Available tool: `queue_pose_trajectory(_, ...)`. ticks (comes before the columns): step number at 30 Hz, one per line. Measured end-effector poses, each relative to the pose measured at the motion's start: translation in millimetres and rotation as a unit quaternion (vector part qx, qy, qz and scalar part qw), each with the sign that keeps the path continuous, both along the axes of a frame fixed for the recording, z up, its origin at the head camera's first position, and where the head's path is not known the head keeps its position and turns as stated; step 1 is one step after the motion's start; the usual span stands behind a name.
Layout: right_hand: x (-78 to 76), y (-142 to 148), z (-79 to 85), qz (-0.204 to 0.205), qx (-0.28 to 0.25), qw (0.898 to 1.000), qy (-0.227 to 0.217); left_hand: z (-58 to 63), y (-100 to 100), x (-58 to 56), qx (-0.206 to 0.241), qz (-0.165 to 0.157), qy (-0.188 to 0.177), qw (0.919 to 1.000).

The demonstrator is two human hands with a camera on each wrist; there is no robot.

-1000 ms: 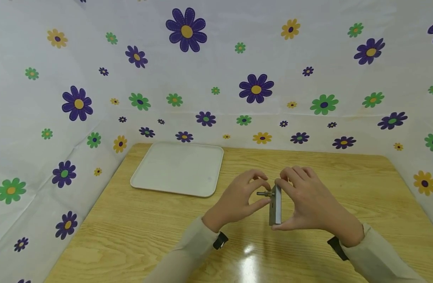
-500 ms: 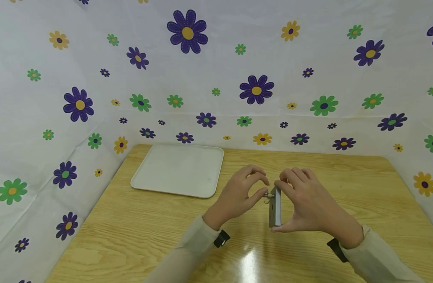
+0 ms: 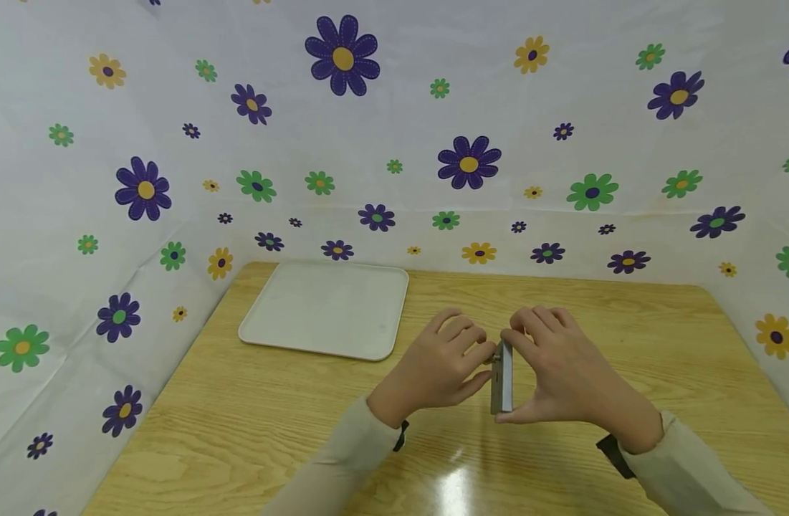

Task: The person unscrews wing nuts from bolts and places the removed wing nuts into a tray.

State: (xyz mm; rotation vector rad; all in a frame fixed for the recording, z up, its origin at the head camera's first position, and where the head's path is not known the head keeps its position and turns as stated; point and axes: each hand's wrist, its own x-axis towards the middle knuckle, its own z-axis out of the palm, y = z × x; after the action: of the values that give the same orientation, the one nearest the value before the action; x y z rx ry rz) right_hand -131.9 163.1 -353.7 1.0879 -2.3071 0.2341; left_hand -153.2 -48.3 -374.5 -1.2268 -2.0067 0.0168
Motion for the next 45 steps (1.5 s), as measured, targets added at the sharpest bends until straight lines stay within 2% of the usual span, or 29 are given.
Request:
queue_pose_trajectory(3,0.1,0.0,-0.2,-0.002,0.001,1.000,-0.004,0.2,0.7,-1.2,-0.003,0.005,-0.011,0.9999)
queue_pose_trajectory(8,0.2,0.0,0.5,-0.005,0.006,1.000,-0.011,-0.1,1.8,-2.5,-0.003,0.012,-0.066,0.9978)
queue_pose_trajectory(11,0.2,0.0,0.7,-0.005,0.007,1.000,-0.013,-0.6,1.6,-2.2,0.001,0.016,-0.083,0.9965)
queue_pose_trajectory(18,-0.4,0.6,-0.1,-0.002,0.005,1.000,-0.008,1.3,-0.5,-3.4,0.032,0.033,-0.051,0.9976)
queue_pose_trajectory(23,0.2,0.5,-0.2,-0.002,0.009,1.000,-0.008,2.9,0.8,-5.0,0.048,0.035,-0.049,0.9970)
queue_pose_trajectory(31,-0.3,1.0,-0.4,0.000,0.006,1.000,-0.007,4.1,0.0,0.3,0.034,0.011,-0.024,0.9991)
queue_pose_trajectory(39,-0.2,-0.2,0.0,0.001,0.009,1.000,-0.010,-1.6,1.8,0.1,0.007,0.016,-0.074,0.9971)
queue_pose_trajectory(45,0.2,-0.9,-0.4,0.003,0.007,1.000,-0.004,-0.9,1.1,-0.3,0.018,0.017,-0.084,0.9962)
